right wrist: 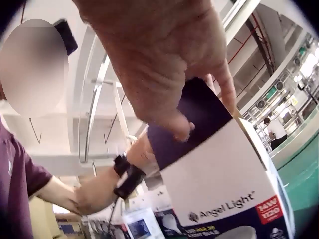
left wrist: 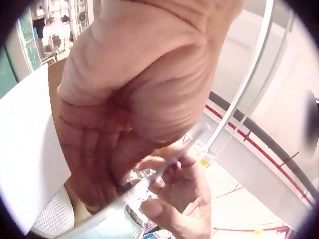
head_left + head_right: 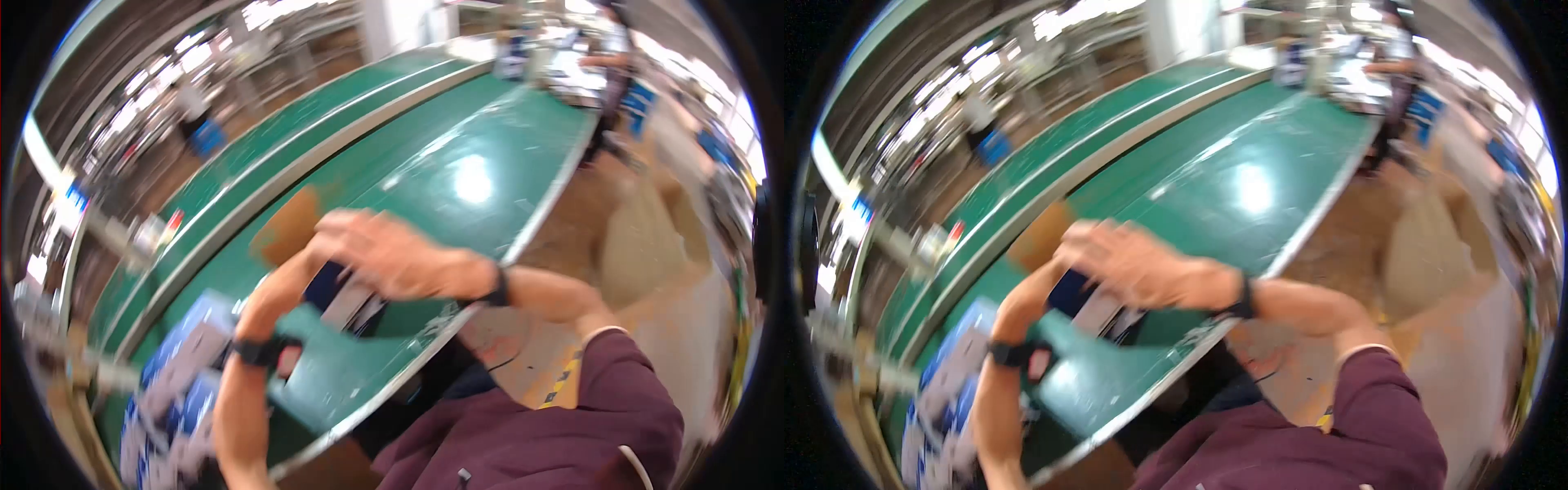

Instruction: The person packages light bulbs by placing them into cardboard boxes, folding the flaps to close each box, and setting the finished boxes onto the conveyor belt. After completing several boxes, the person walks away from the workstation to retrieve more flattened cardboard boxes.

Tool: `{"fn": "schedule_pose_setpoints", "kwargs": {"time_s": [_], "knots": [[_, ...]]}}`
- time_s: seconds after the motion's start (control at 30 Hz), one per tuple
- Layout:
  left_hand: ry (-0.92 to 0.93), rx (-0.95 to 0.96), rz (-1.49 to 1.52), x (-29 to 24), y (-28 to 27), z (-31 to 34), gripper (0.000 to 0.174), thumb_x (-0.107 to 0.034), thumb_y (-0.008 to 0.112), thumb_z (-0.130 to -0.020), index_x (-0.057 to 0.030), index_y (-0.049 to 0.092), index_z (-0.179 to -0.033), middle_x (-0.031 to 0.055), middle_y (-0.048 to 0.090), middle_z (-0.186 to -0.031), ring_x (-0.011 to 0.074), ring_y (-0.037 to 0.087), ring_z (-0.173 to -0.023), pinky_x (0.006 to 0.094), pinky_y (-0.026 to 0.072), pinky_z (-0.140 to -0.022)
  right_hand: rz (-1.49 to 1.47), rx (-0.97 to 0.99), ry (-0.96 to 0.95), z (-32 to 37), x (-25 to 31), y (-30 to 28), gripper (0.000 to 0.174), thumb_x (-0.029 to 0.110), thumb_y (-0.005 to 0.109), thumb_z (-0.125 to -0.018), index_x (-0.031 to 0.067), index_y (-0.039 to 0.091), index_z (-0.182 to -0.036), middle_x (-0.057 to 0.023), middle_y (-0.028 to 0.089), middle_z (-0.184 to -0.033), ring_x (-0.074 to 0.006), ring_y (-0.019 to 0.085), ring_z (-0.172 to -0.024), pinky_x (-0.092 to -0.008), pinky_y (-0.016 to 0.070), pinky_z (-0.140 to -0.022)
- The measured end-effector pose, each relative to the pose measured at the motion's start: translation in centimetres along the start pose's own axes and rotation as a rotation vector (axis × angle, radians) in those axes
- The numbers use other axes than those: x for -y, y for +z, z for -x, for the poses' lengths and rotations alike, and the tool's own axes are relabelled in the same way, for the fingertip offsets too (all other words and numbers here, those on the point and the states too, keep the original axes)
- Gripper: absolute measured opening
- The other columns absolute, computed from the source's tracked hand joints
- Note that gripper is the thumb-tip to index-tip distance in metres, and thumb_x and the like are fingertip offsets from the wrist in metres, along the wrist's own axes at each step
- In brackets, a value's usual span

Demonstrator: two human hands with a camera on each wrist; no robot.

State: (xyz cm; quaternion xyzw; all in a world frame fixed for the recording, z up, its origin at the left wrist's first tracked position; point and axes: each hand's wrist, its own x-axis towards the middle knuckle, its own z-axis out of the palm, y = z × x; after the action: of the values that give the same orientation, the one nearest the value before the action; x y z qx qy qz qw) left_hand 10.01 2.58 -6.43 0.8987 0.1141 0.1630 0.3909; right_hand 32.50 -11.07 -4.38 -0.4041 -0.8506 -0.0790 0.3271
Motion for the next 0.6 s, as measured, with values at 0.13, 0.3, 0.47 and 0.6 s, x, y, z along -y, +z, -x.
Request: {"fn": "schedule_pose_setpoints", "kwargs": {"time_s": [0.13,0.3,0.47,0.6], "knots": [[-0.005,0.134,-0.281,-1.9,-2.8,-1.3,0.038,-0.003,0.060,-0.097,-0.0002,0.063,-0.135,0.0196,0.067,-0.132,0.0316,0.059,-0.125,0.0424,0.0434,-0.109,0.168,-0.173,-0.020,1.4,-0.4,2.1,0.066,0.010,0.067,-0.084,0.0126,0.042,-0.146,-0.0165,0.048,-0.138,-0.0343,0.055,-0.124,-0.0442,0.0533,-0.097],[-0.240,0.180,-0.356,-6.8,-0.1,-2.9,0.030,-0.003,0.062,-0.098,0.0013,0.068,-0.127,0.0211,0.071,-0.119,0.0375,0.066,-0.110,0.0437,0.0511,-0.097,-0.263,-0.167,-0.042,1.8,-0.5,0.7,0.046,0.013,0.068,-0.094,0.0100,0.051,-0.137,-0.0167,0.053,-0.114,-0.0342,0.058,-0.102,-0.0457,0.0495,-0.087],[-0.482,-0.436,-0.240,-4.7,-10.4,1.6,0.041,-0.016,0.059,-0.104,-0.0001,0.060,-0.142,0.0207,0.061,-0.145,0.0353,0.053,-0.139,0.0414,0.0401,-0.117,-0.465,-0.309,0.022,1.0,-1.7,0.9,0.022,0.012,0.068,-0.098,0.0086,0.063,-0.120,-0.0129,0.059,-0.099,-0.0324,0.060,-0.097,-0.0441,0.0496,-0.084],[-0.130,-0.830,-0.785,-8.0,-2.7,3.2,0.059,-0.021,0.070,-0.095,0.0024,0.052,-0.146,0.0243,0.054,-0.148,0.0376,0.048,-0.140,0.0474,0.0394,-0.116,-0.376,-0.348,-0.050,-1.2,-2.1,2.1,0.019,0.005,0.068,-0.095,0.0058,0.065,-0.114,-0.0120,0.062,-0.101,-0.0325,0.062,-0.101,-0.0407,0.0534,-0.087]]}}
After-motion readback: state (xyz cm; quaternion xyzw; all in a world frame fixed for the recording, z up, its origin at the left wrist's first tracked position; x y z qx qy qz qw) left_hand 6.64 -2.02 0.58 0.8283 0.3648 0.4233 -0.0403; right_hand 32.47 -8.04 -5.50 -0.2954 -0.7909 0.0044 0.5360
